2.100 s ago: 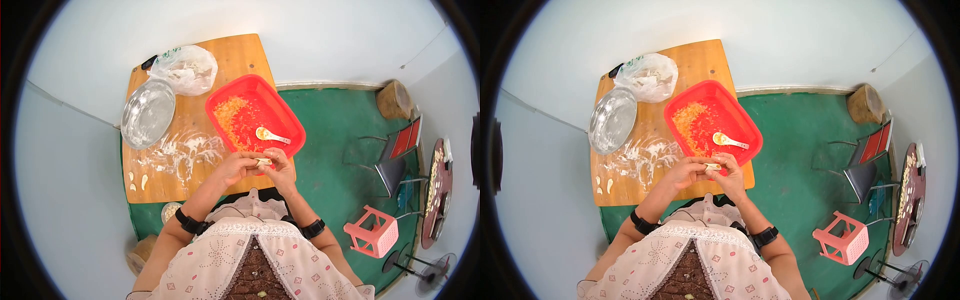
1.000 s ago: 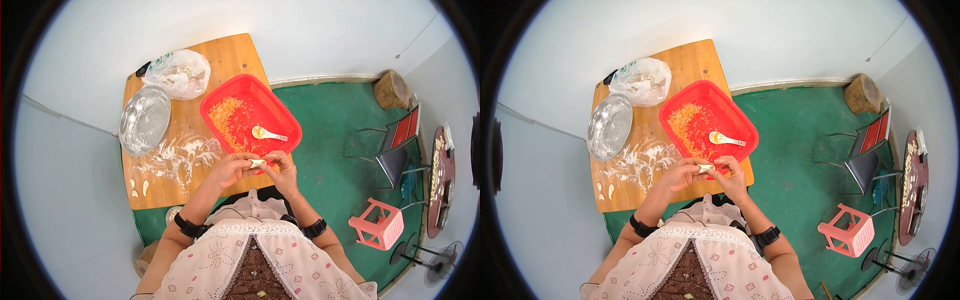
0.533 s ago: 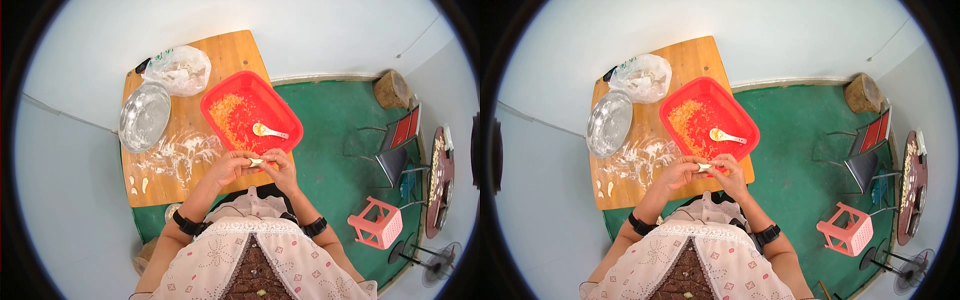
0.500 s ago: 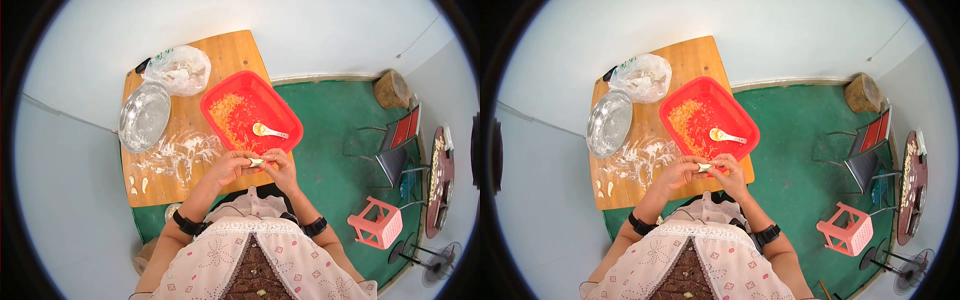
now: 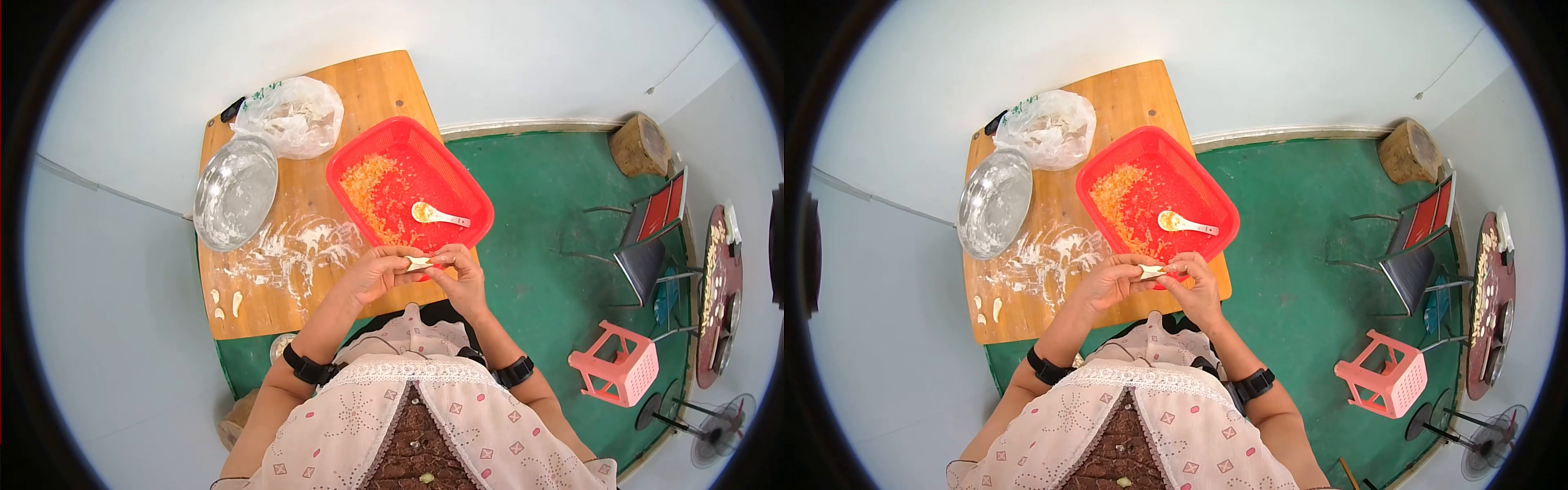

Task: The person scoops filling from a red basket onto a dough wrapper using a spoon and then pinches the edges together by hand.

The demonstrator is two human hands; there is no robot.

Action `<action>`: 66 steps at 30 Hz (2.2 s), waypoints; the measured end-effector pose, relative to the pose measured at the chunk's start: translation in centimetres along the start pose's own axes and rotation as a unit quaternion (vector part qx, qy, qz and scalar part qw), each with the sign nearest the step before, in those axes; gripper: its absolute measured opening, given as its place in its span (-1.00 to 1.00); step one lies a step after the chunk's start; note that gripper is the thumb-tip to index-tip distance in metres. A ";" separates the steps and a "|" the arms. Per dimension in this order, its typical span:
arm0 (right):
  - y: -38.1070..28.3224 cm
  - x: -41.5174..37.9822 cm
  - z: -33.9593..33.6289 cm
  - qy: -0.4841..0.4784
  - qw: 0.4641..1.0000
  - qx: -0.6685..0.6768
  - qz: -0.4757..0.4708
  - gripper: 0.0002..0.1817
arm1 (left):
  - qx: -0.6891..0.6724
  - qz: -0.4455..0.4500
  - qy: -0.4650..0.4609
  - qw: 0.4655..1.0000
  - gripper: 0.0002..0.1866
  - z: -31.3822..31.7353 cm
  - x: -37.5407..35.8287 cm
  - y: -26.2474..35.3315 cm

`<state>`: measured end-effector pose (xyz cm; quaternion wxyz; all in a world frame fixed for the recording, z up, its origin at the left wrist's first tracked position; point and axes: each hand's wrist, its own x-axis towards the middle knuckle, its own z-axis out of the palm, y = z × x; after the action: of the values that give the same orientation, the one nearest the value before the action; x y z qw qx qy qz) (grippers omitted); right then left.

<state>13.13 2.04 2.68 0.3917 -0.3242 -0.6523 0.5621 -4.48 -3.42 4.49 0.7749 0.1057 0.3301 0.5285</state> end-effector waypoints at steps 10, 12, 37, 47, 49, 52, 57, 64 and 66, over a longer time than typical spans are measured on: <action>-1.0 0.2 -0.1 -0.007 0.996 -0.073 -0.051 -0.88 | 0.011 0.003 -0.003 1.000 -0.74 0.3 -0.1 0.0; -0.8 0.2 -0.2 -0.013 0.994 -0.089 -0.068 -0.86 | 0.009 0.003 -0.002 1.000 -0.74 0.2 -0.1 0.0; -0.1 -0.2 0.3 -0.016 0.999 0.038 0.003 -0.86 | 0.020 -0.016 -0.015 1.000 -0.66 0.3 -0.2 -0.1; -0.6 -0.2 0.4 -0.033 0.998 0.045 -0.019 -0.76 | 0.012 -0.007 -0.017 1.000 -0.70 0.1 -0.2 -0.3; -0.6 -0.3 0.4 -0.035 0.998 0.038 -0.022 -0.77 | 0.012 -0.013 -0.016 1.000 -0.71 0.3 -0.2 -0.2; -0.7 -0.2 0.3 -0.037 0.999 0.013 -0.025 -0.81 | 0.015 -0.018 -0.019 1.000 -0.72 0.0 -0.1 -0.4; -0.3 -0.3 0.3 -0.027 0.999 -0.028 -0.028 -0.86 | 0.012 -0.027 -0.009 1.000 -0.73 0.2 -0.3 -0.5; -1.6 -0.2 0.4 -0.011 0.999 -0.006 -0.036 -0.74 | 0.004 -0.018 -0.023 1.000 -0.68 0.2 -0.3 -0.4; -0.7 -0.6 0.0 -0.020 0.999 -0.019 -0.036 -0.70 | -0.004 -0.016 -0.025 1.000 -0.66 0.3 -0.4 -0.2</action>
<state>13.39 1.42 3.28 0.3925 -0.2969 -0.6820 0.5410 -4.24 -3.80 4.76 0.7918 0.1103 0.3099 0.5147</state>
